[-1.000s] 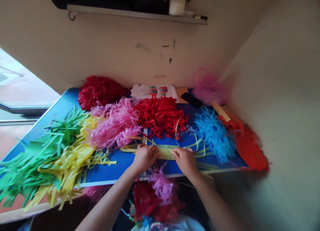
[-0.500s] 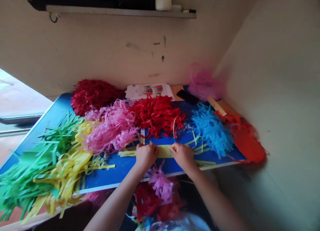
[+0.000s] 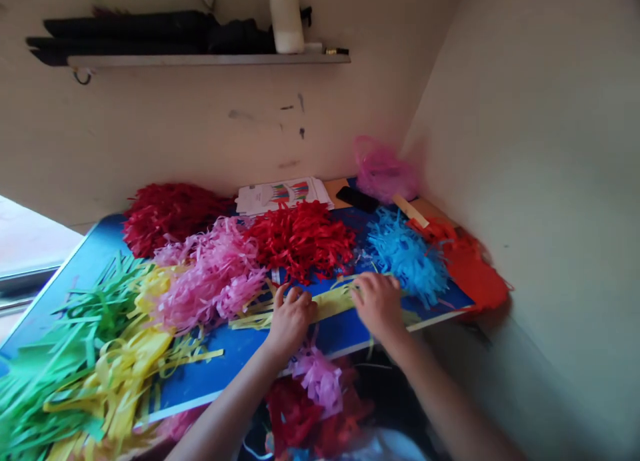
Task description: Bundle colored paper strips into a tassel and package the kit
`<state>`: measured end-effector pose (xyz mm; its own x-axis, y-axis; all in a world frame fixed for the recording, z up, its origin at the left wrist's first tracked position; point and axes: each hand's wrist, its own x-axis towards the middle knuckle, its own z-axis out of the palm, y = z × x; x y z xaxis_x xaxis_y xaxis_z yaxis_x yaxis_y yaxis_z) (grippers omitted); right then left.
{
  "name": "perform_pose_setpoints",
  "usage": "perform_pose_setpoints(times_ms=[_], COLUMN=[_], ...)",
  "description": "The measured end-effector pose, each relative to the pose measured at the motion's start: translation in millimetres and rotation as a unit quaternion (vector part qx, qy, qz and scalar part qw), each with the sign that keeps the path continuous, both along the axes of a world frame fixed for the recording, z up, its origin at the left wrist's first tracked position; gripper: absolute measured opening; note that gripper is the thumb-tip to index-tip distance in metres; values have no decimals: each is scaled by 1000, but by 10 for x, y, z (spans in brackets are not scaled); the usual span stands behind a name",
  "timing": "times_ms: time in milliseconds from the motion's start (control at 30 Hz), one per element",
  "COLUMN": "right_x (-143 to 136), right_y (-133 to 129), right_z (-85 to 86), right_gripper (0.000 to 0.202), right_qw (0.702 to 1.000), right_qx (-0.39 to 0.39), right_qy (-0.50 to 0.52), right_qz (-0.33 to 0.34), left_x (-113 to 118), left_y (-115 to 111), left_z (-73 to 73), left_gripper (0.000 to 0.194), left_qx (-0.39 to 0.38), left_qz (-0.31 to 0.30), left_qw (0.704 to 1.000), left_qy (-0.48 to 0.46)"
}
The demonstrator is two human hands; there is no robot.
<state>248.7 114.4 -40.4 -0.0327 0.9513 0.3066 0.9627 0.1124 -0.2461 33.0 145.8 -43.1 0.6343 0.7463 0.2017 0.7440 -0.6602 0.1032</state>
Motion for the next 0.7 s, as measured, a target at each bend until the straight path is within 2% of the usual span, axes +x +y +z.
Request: perform_pose_setpoints(times_ms=[67, 100, 133, 200, 300, 400, 500, 567, 700], right_x=[-23, -41, -57, -67, -40, 7, 71, 117, 152], right_y=[-71, -82, -74, -4, 156, 278, 359, 413, 512], right_z=[-68, -119, -173, -257, -282, -232, -214, -237, -303], right_gripper=[12, 12, 12, 6, 14, 10, 14, 9, 14], right_qw=[986, 974, 968, 968, 970, 968, 965, 965, 969], right_qx=[-5, -19, -32, -47, -60, -72, -86, -98, -117], right_qy=[2, 2, 2, 5, 13, 22, 31, 36, 48], right_qz=[167, 224, 249, 246, 237, 240, 246, 240, 214], left_x=[-37, -53, -65, -72, -56, -67, -147, -220, -299], left_y=[-7, -17, -30, -60, -94, -82, -34, 4, 55], left_z=[23, 39, 56, 80, 68, 1, -92, -152, -218], left_gripper=[19, 19, 19, 19, 21, 19, 15, 18, 27], left_qx=[-5, -9, -13, -17, -17, -20, -37, -52, -64], left_qz=[-26, -33, -36, -28, -3, 26, 63, 85, 115], left_qw=[1000, 999, 999, 999, 999, 997, 992, 988, 985], left_qy=[-5, -10, -15, -27, -45, -71, -103, -114, -110])
